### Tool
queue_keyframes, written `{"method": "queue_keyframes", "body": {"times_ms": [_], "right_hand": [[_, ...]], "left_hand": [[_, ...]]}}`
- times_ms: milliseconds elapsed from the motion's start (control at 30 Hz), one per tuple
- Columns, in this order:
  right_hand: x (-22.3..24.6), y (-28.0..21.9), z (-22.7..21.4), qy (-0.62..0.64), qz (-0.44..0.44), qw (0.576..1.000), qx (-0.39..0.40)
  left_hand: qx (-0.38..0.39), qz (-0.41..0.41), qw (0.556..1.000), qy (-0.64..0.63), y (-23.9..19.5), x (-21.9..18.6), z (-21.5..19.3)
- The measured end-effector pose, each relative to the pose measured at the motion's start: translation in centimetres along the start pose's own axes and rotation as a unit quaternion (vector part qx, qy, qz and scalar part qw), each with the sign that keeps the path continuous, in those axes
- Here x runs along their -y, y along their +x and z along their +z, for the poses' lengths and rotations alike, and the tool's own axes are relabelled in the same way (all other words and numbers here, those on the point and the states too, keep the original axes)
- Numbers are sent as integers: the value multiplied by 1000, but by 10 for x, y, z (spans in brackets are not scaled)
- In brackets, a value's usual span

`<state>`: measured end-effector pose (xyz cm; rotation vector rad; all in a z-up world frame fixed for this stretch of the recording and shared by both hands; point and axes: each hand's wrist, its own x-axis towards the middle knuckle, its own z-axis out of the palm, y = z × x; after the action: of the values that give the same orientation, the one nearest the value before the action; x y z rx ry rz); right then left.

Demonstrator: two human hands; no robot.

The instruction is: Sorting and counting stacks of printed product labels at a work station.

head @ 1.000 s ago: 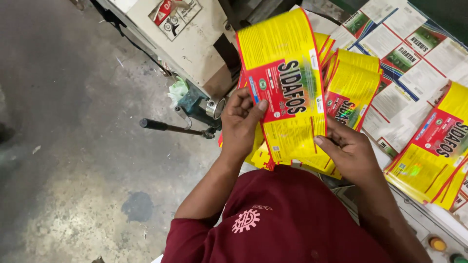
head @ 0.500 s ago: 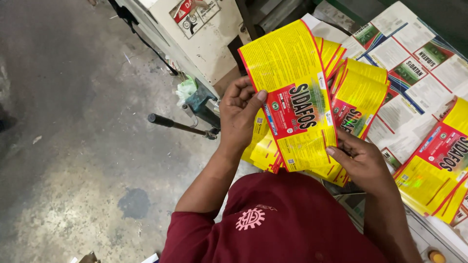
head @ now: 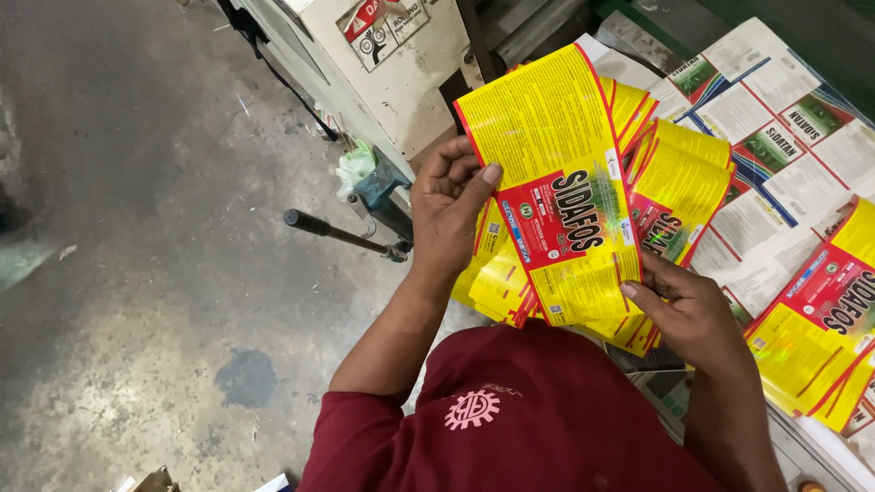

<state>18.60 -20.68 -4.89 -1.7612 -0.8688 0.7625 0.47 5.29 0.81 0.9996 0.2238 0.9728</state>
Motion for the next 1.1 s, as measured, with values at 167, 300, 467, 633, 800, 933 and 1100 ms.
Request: {"method": "queue_keyframes", "body": {"times_ms": [167, 300, 467, 633, 800, 933, 1100], "right_hand": [[1, -1, -3, 40, 2, 999, 6], [1, -2, -7, -50, 0, 999, -12], [-6, -1, -10, -53, -4, 999, -7], [-5, -2, -11, -130, -10, 991, -33], [7, -5, -7, -92, -35, 995, -30], [27, -8, -3, -72, -73, 995, -10], [35, -10, -2, -92, -56, 994, -17]], "left_hand": [[5, 19, 1000, 11, 3, -6, 1], [6, 24, 1000, 15, 5, -7, -2], [-7, 22, 1000, 10, 6, -12, -2], [-42, 25, 999, 11, 9, -9, -8], [-47, 27, 998, 24, 9, -11, -12], [-76, 8, 995, 59, 11, -14, -12], [-68, 14, 997, 45, 12, -9, -16]]}}
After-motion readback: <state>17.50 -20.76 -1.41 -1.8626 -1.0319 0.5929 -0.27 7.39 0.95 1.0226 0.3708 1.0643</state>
